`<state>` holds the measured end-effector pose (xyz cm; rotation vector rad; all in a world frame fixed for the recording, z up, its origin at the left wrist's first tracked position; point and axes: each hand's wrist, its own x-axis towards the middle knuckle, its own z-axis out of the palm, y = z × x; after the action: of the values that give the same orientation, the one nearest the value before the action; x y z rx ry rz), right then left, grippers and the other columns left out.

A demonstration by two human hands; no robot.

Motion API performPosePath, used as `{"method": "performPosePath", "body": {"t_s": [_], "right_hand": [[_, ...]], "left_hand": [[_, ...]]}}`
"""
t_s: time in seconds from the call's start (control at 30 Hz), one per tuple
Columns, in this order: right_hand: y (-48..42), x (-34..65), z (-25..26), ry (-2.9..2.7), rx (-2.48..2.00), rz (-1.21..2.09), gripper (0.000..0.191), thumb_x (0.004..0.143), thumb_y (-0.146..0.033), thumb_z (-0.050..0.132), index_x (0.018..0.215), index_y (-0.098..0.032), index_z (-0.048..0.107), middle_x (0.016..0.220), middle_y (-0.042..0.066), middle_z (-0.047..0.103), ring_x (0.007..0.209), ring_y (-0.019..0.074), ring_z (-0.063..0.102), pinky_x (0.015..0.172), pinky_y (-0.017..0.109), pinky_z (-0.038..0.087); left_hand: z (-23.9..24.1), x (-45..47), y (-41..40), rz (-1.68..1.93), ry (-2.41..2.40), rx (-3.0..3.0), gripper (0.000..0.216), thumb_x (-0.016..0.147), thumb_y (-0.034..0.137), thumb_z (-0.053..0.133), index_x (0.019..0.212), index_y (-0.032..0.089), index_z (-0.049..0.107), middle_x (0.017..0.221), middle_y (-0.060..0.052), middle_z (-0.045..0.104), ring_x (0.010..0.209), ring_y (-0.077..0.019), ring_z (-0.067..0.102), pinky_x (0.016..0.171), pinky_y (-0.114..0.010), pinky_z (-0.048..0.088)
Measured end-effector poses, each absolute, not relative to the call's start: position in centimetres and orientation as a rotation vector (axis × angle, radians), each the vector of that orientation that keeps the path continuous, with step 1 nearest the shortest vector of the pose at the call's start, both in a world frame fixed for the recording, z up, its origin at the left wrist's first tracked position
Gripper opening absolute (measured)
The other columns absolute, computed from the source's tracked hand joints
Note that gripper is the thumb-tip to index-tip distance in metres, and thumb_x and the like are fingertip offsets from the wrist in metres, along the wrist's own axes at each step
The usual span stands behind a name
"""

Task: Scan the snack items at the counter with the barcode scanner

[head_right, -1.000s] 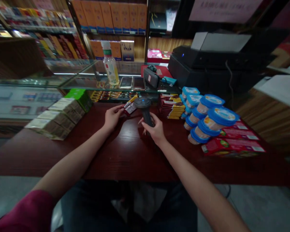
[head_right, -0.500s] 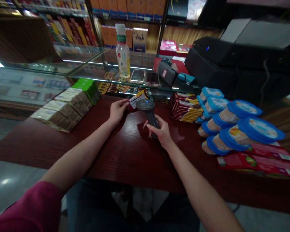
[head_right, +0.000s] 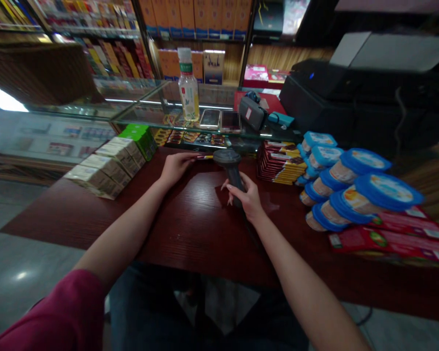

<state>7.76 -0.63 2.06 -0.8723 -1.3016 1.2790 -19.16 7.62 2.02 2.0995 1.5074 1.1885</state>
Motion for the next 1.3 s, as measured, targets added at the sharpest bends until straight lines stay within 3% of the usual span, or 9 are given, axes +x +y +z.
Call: {"method": "performPosePath", "body": {"t_s": [0.23, 0.37, 0.5, 0.7, 0.9, 1.3], "right_hand": [[-0.4, 7.7, 2.1, -1.293, -0.856, 1.290, 0.037, 0.076, -0.047, 0.089, 0.094, -0.023, 0.068, 0.088, 0.002, 0.073, 0.048, 0.0103, 0.054, 0.043, 0.028, 0.051], [-0.5, 7.7, 2.2, -1.268, -0.870, 1.295, 0.037, 0.074, -0.046, 0.089, 0.094, -0.023, 0.068, 0.087, 0.002, 0.074, 0.048, 0.0104, 0.053, 0.043, 0.028, 0.050], [-0.5, 7.8, 2.2, -1.261, -0.892, 1.295, 0.038, 0.074, -0.047, 0.088, 0.094, -0.023, 0.068, 0.087, 0.002, 0.074, 0.048, 0.0103, 0.052, 0.044, 0.028, 0.049], [-0.4, 7.7, 1.9, -1.268, -0.930, 1.302, 0.039, 0.073, -0.047, 0.089, 0.096, -0.023, 0.069, 0.090, 0.004, 0.074, 0.050, 0.0113, 0.054, 0.045, 0.029, 0.051], [-0.4, 7.7, 1.8, -1.264, -0.933, 1.310, 0.038, 0.076, -0.046, 0.089, 0.096, -0.022, 0.069, 0.088, 0.004, 0.074, 0.048, 0.0111, 0.054, 0.044, 0.029, 0.052], [-0.6, 7.9, 2.0, -1.297, -0.933, 1.306, 0.033, 0.081, -0.042, 0.086, 0.098, -0.021, 0.068, 0.092, 0.004, 0.074, 0.051, 0.0103, 0.055, 0.046, 0.028, 0.053]], "left_hand": [[1.4, -23.7, 7.5, 0.760, 1.613, 2.407, 0.041, 0.099, 0.013, 0.060, 0.133, 0.030, 0.075, 0.142, -0.001, 0.071, 0.148, -0.0224, 0.055, 0.122, -0.036, 0.047], [1.6, -23.6, 6.7, 0.567, 1.834, 2.496, 0.044, 0.101, 0.012, 0.054, 0.142, 0.017, 0.068, 0.156, -0.012, 0.060, 0.156, -0.0278, 0.045, 0.126, -0.043, 0.042], [1.7, -19.8, 5.3, 0.541, 1.893, 2.630, 0.057, 0.102, 0.027, 0.061, 0.156, 0.010, 0.053, 0.166, -0.020, 0.046, 0.156, -0.0325, 0.044, 0.127, -0.046, 0.039], [1.3, -17.5, 4.6, 0.389, 2.003, 2.611, 0.058, 0.105, 0.050, 0.056, 0.148, 0.012, 0.061, 0.153, -0.022, 0.060, 0.150, -0.0362, 0.051, 0.123, -0.047, 0.042], [1.0, -22.3, 6.0, 0.487, 2.309, 2.225, 0.054, 0.107, 0.046, 0.051, 0.150, 0.014, 0.060, 0.152, -0.024, 0.060, 0.148, -0.0392, 0.051, 0.121, -0.053, 0.043], [-0.4, -25.3, 9.5, 0.568, 2.095, 2.264, 0.057, 0.106, 0.042, 0.052, 0.151, 0.010, 0.056, 0.158, -0.024, 0.053, 0.155, -0.0374, 0.041, 0.127, -0.050, 0.036]]}}
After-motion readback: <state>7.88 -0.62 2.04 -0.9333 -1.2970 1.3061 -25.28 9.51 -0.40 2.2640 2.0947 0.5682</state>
